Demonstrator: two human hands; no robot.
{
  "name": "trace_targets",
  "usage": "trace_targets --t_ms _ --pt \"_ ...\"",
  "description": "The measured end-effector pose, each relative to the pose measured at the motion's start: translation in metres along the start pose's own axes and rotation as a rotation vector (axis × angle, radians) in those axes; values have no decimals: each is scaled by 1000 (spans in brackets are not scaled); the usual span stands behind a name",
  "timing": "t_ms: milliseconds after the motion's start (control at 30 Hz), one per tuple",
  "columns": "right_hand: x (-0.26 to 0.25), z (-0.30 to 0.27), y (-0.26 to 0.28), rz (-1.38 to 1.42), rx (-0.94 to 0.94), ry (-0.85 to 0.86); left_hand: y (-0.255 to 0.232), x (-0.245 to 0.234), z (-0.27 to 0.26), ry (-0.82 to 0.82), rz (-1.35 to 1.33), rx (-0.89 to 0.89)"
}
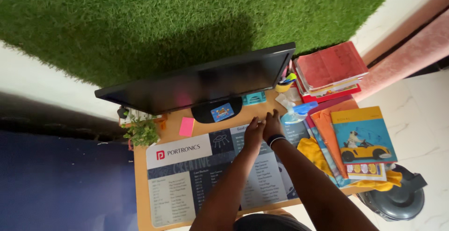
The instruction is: The person repeatedly picks up small items from a desk, including papers, a plastic wrapper, a rubber band, and a cloth, and throws them into a nearby trash bin. The person also briefly opens a refrigerator door.
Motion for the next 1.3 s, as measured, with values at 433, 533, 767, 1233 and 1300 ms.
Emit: trace_targets --t_ms 433,533,767,1233,1300 --pt "30 62 4 -433 154 172 23 -82 -39 148 358 156" --pt "41 61 9 -850 -32 129 29 -90 -54 205 396 220" --pt "-19 27 31 -365 340 98 9 -96 -72 359 271 161" --pt "-36 -16 78 -289 -75 24 -11 -85 -86 678 798 266" --pt "-36 -25 78 -225 -107 21 -3 -87 -77 670 824 231"
Point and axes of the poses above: each hand's wrist, its own z-axis towards the middle knuckle, its own x-axis out of the palm, y = z × x, the point moved 6 cm from there along z, towards the middle knuckle, and after that the axes turned 6 degrees about x, right-handed, at the moved point
